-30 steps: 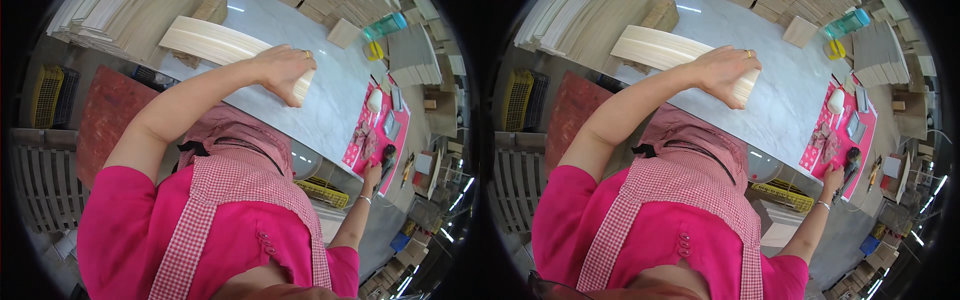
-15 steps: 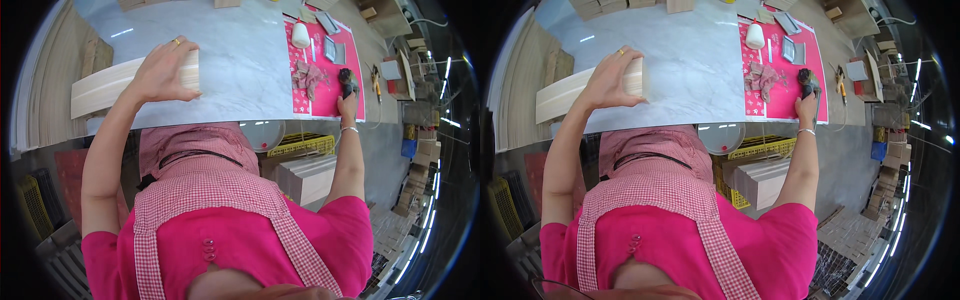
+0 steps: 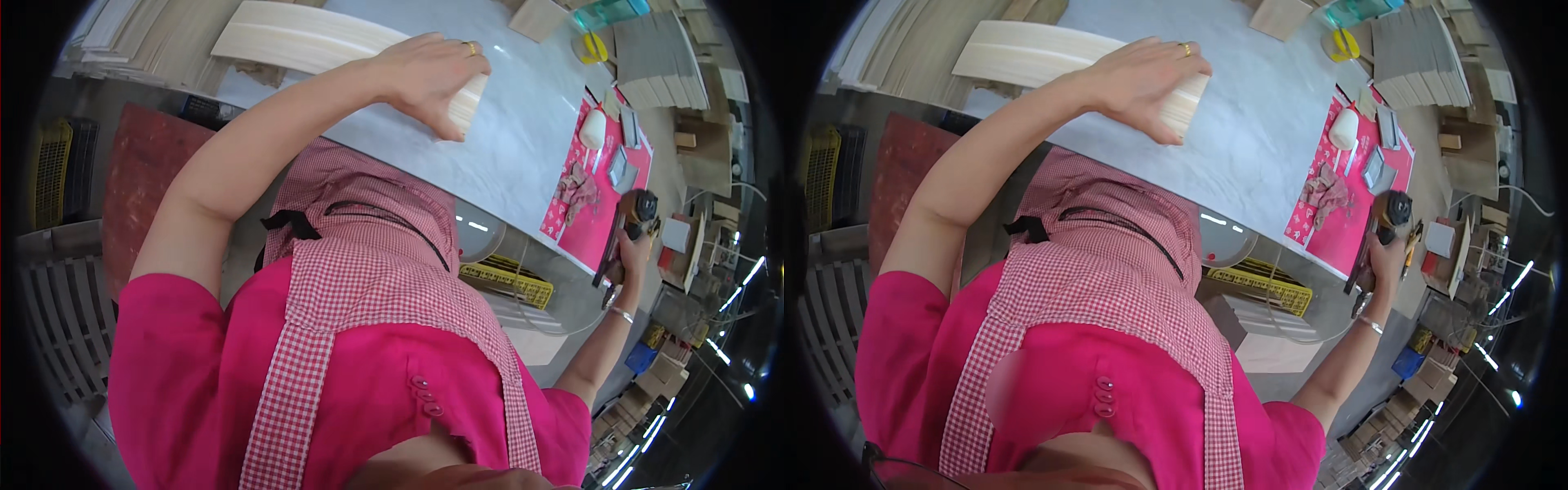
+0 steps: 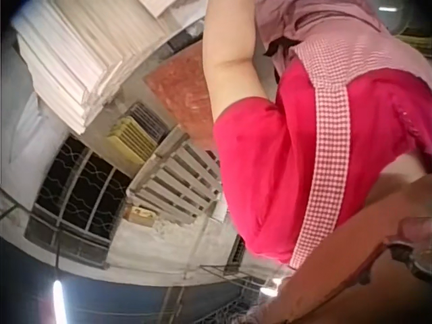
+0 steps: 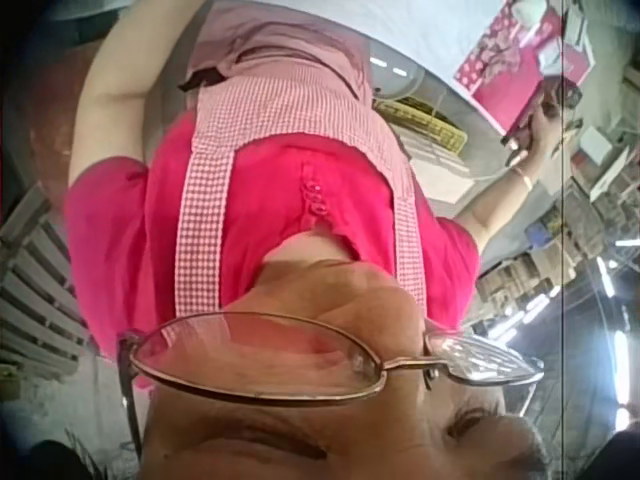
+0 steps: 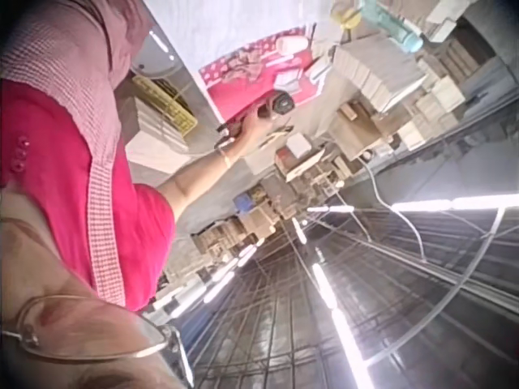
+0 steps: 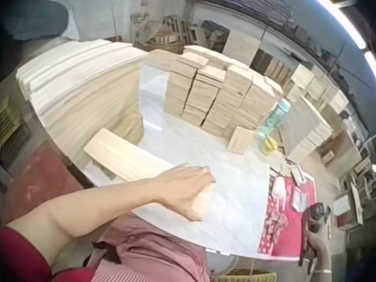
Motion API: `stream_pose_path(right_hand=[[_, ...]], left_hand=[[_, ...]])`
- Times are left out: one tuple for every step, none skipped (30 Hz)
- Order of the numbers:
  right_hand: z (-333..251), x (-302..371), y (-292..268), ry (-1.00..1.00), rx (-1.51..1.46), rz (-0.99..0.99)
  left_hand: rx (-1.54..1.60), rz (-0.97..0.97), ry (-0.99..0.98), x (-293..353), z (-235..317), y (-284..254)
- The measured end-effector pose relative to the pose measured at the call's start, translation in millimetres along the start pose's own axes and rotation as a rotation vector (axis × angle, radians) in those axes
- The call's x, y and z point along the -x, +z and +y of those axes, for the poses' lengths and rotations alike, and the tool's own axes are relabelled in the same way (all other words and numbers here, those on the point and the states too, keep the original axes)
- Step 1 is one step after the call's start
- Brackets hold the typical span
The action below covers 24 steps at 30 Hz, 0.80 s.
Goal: Assembling a wooden box by applying glue, using a nail gun, and hammering pieces together.
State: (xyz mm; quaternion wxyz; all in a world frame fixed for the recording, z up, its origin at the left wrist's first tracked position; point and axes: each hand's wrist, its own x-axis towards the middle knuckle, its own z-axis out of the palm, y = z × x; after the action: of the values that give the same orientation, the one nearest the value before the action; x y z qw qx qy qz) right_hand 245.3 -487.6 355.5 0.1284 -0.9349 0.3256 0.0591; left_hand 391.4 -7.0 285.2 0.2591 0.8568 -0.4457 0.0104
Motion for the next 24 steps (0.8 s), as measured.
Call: stream_pose_path(right_hand=[[-21.3, 19.5, -2.5, -0.097, -0.003, -0.028], [-34.9, 31.1, -3.1, -0.095, 0.004, -0.033], [-47.3, 41.2, -4.7, -0.153, -0.105, -0.059], [-61.2, 49.3, -4.4, -0.213, -0.216, -0.085], [-79.9, 59.0, -2.5, -0.436, -0.275, -0.079], [-99.6, 69.0, 0.9, -0.661, -0.337, -0.074], [-121.1, 79.7, 1.2, -0.663, -0.332, -0.077], [-143.9, 92.5, -1.0, -0.759, -0.265, -0.111], [-163.1, 101.0, -4.0, -0.861, -0.199, -0.147], [-177.4, 107.1, -7.4, -0.867, -0.191, -0.150], [-191.1, 111.5, -10.7, -0.850, -0.137, -0.225], [-201.9, 115.5, -12.6, -0.827, -0.085, -0.297], [-209.8, 117.7, -12.5, -0.803, -0.033, -0.370], [-215.8, 119.5, -11.9, -0.804, -0.027, -0.370], [-221.2, 120.7, -11.0, -0.833, -0.016, -0.377], [-225.6, 121.3, -10.1, -0.862, -0.005, -0.385], [-228.4, 121.2, -9.6, -0.890, 0.005, -0.394], [-229.5, 120.5, -8.4, -0.890, 0.009, -0.396], [-229.6, 119.6, -6.2, -0.901, -0.008, -0.389], [-229.4, 118.7, -4.0, -0.912, -0.026, -0.382], [-229.7, 118.1, -2.8, -0.923, -0.045, -0.375], [-230.6, 118.0, -2.6, -0.922, -0.042, -0.378], [-231.3, 117.9, -2.3, -0.929, -0.042, -0.382], [-232.0, 117.4, -1.7, -0.938, -0.044, -0.386]], left_hand=[[0.008, -0.002, -0.002, 0.7, -0.1, 1.6], [-0.007, 0.009, 0.011, 2.0, -0.8, 3.2], [-0.023, 0.023, 0.030, 1.9, -1.8, 3.2], [-0.040, 0.037, 0.049, 0.7, -2.6, 3.3], [-0.035, 0.042, 0.047, -0.3, -2.4, 2.5], [-0.060, 0.026, 0.048, -1.2, -1.7, 1.3], [-0.084, 0.010, 0.047, -1.8, -0.8, 0.4], [-0.104, -0.004, 0.050, -1.8, -0.1, 0.7], [-0.101, 0.004, 0.044, -1.7, 0.5, 0.4], [-0.104, -0.003, 0.038, -1.6, 1.0, 0.4], [-0.108, -0.009, 0.029, -1.2, 0.8, 0.4], [-0.112, -0.017, 0.024, -1.0, 0.8, 0.2], [-0.109, -0.012, 0.018, -0.9, 0.8, 0.2], [-0.100, -0.022, 0.013, -1.5, 1.8, -1.0], [-0.092, -0.033, 0.007, -1.7, 3.0, -2.5], [-0.083, -0.045, 0.001, -1.6, 3.6, -3.1], [-0.079, -0.043, -0.001, -1.2, 3.6, -3.1], [-0.080, -0.039, -0.003, -0.8, 3.5, -3.1], [-0.080, -0.035, -0.006, -0.4, 3.5, -2.9], [-0.081, -0.031, -0.008, -0.1, 3.5, -2.6], [-0.077, -0.030, -0.009, -0.1, 3.7, -2.4], [-0.070, -0.030, -0.007, -0.1, 3.8, -2.3], [-0.064, -0.029, -0.004, -0.2, 4.1, -2.2], [-0.059, -0.029, -0.002, -0.4, 3.7, -1.6]])
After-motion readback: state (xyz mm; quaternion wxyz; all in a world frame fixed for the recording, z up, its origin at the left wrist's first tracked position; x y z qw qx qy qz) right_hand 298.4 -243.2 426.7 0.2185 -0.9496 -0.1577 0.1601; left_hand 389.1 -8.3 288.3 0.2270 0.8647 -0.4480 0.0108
